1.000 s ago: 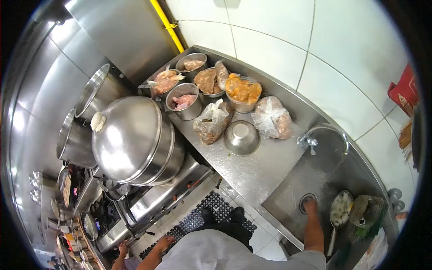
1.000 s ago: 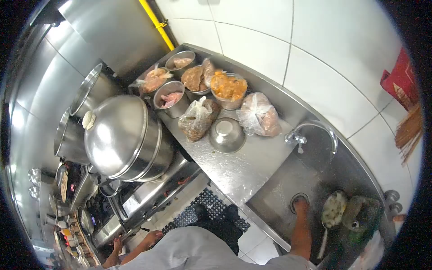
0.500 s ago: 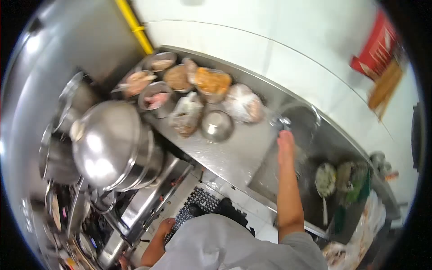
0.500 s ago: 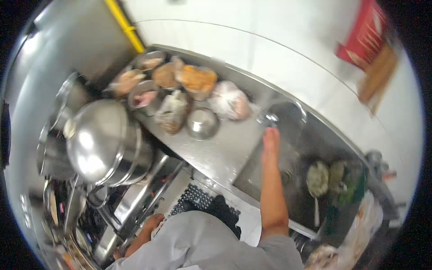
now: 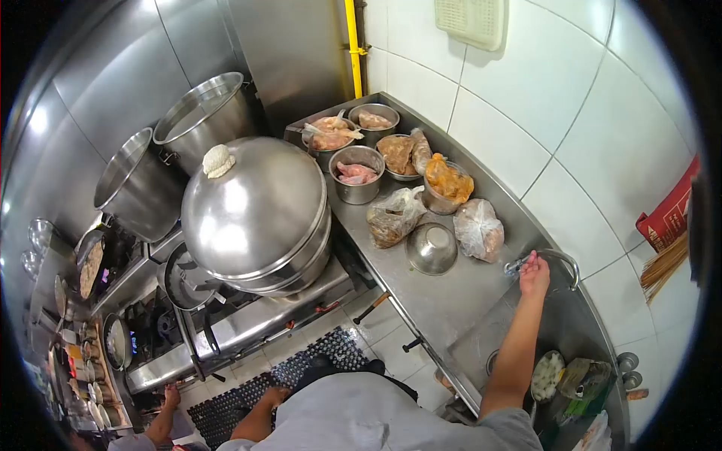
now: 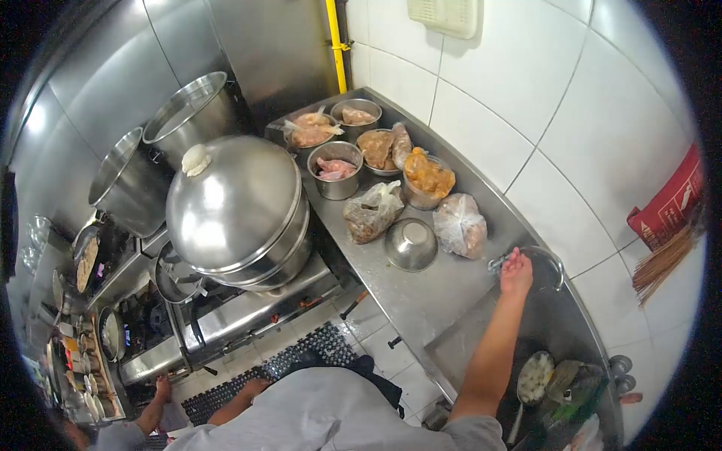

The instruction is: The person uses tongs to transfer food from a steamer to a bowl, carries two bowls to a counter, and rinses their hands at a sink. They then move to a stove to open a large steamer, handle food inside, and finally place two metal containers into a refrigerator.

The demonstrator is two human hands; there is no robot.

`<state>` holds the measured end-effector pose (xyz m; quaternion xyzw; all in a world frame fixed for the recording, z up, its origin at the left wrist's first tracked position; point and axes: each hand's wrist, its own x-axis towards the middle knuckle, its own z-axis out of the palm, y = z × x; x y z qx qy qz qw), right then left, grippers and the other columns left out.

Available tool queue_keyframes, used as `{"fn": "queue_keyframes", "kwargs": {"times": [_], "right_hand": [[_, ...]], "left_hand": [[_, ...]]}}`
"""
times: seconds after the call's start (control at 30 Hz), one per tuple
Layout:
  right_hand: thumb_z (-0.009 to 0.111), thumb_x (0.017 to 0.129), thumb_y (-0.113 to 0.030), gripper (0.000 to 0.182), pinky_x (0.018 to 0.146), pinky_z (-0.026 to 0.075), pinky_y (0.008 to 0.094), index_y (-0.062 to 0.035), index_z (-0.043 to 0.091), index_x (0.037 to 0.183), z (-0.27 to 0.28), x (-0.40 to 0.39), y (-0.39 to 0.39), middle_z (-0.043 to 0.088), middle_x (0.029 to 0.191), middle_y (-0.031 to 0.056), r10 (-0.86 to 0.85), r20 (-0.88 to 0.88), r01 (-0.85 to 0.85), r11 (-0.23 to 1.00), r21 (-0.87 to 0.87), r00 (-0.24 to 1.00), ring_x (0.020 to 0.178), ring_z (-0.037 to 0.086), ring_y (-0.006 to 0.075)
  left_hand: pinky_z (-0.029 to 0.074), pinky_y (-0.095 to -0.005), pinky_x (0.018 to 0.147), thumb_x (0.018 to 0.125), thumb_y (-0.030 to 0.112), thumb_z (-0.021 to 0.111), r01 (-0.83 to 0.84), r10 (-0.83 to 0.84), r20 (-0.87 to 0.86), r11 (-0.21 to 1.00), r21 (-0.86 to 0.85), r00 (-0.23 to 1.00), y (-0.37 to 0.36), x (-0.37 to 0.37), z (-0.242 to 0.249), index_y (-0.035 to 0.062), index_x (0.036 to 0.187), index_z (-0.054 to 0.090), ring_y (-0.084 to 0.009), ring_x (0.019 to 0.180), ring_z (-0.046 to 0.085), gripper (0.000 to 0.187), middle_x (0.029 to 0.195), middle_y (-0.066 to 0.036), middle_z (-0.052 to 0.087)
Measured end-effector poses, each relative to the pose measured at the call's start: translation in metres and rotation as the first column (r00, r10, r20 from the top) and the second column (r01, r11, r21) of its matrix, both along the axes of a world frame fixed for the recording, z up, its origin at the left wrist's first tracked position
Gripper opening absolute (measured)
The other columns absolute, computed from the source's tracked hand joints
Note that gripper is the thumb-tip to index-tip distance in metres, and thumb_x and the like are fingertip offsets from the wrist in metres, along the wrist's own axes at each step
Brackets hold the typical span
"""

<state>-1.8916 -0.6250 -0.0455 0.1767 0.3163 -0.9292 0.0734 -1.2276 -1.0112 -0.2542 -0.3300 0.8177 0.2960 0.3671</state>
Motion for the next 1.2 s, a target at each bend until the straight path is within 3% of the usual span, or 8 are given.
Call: {"fn": "queue_keyframes", "kwargs": {"times": [0.1,0.17,0.33,0.5,0.6,0.87,1.03,1.2], "right_hand": [[0.052,0.086,-0.015,0.019,0.058,0.046,0.0265,-0.0048,0.052,0.102,-0.004,0.014,-0.004,0.062,0.095,0.0056,0.061,-0.021,-0.059,0.996,0.061,0.998,0.071,0.057,0.0120],[0.052,0.087,-0.017,0.024,0.058,0.046,0.0261,-0.0050,0.052,0.108,-0.007,0.043,-0.008,0.062,0.093,0.0050,0.202,-0.075,-0.172,0.940,0.293,0.976,0.070,0.057,0.0115],[0.053,0.086,-0.021,0.029,0.059,0.045,0.0246,-0.0062,0.057,0.111,-0.041,0.109,-0.041,0.061,0.087,0.0023,0.482,0.122,-0.254,0.219,0.942,0.868,0.071,0.057,0.0105],[0.055,0.084,-0.020,0.025,0.065,0.046,0.0268,-0.0033,0.061,0.102,0.042,0.135,-0.116,0.063,0.084,0.0065,0.577,-0.007,-0.059,0.096,0.994,0.816,0.077,0.060,0.0141],[0.057,0.083,-0.021,0.027,0.074,0.046,0.0297,-0.0015,0.060,0.102,0.075,0.093,-0.174,0.064,0.086,0.0110,0.790,-0.219,0.289,0.056,0.956,0.572,0.081,0.061,0.0187],[0.065,0.076,-0.026,0.032,0.075,0.048,0.0313,-0.0072,0.063,0.101,0.092,-0.112,-0.412,0.066,0.087,0.0125,0.939,-0.296,0.170,0.268,0.948,0.173,0.083,0.063,0.0200],[0.060,0.078,-0.014,0.041,0.080,0.048,0.0399,-0.0084,0.052,0.118,0.056,-0.204,-0.544,0.056,0.112,0.0187,0.898,-0.083,0.574,-0.203,0.794,0.431,0.101,0.058,0.0301],[0.055,0.080,-0.016,0.055,0.082,0.047,0.0456,-0.0146,0.033,0.130,0.000,-0.246,-0.605,0.040,0.128,0.0241,0.873,0.220,0.434,-0.417,0.798,0.434,0.104,0.054,0.0395]], "left_hand": [[0.049,-0.0373,0.080,0.083,0.021,0.050,0.244,-0.266,-0.265,0.963,-0.111,0.927,-0.015,0.034,-0.044,0.0116,0.107,0.062,-0.0284,0.094,0.060,0.027,0.112,-0.007,0.060],[0.050,-0.0356,0.073,0.083,0.018,0.051,0.073,-0.040,-0.307,0.993,0.097,0.951,-0.024,0.040,-0.063,0.0096,0.105,0.062,-0.0251,0.085,0.062,0.025,0.106,-0.008,0.063],[0.048,-0.0322,0.058,0.084,0.016,0.054,0.035,0.105,-0.546,0.970,0.239,0.831,-0.068,0.023,-0.069,0.0029,0.091,0.060,-0.0193,0.070,0.062,0.016,0.080,-0.008,0.065],[0.048,-0.0356,0.058,0.075,0.014,0.061,-0.041,0.143,-0.638,0.984,0.173,0.757,-0.093,0.030,-0.091,0.0058,0.089,0.058,-0.0252,0.070,0.061,0.017,0.081,-0.011,0.062],[0.048,-0.0394,0.059,0.070,0.013,0.063,-0.133,0.131,-0.596,0.990,0.042,0.792,-0.088,0.038,-0.066,0.0082,0.087,0.057,-0.0301,0.072,0.060,0.018,0.082,-0.013,0.060],[0.048,-0.0386,0.062,0.072,0.017,0.061,-0.723,0.734,-0.232,0.675,0.146,0.638,-0.018,0.005,0.003,0.0078,0.089,0.058,-0.0298,0.074,0.060,0.019,0.083,-0.013,0.060],[0.048,-0.0381,0.064,0.074,0.019,0.060,-0.833,0.832,-0.169,0.547,0.081,0.529,-0.012,-0.065,0.063,0.0075,0.090,0.059,-0.0296,0.076,0.060,0.020,0.084,-0.013,0.061],[0.048,-0.0376,0.066,0.075,0.022,0.059,-0.865,0.861,-0.137,0.500,0.040,0.491,-0.028,-0.106,0.096,0.0073,0.092,0.059,-0.0293,0.077,0.060,0.022,0.085,-0.013,0.061]]}}
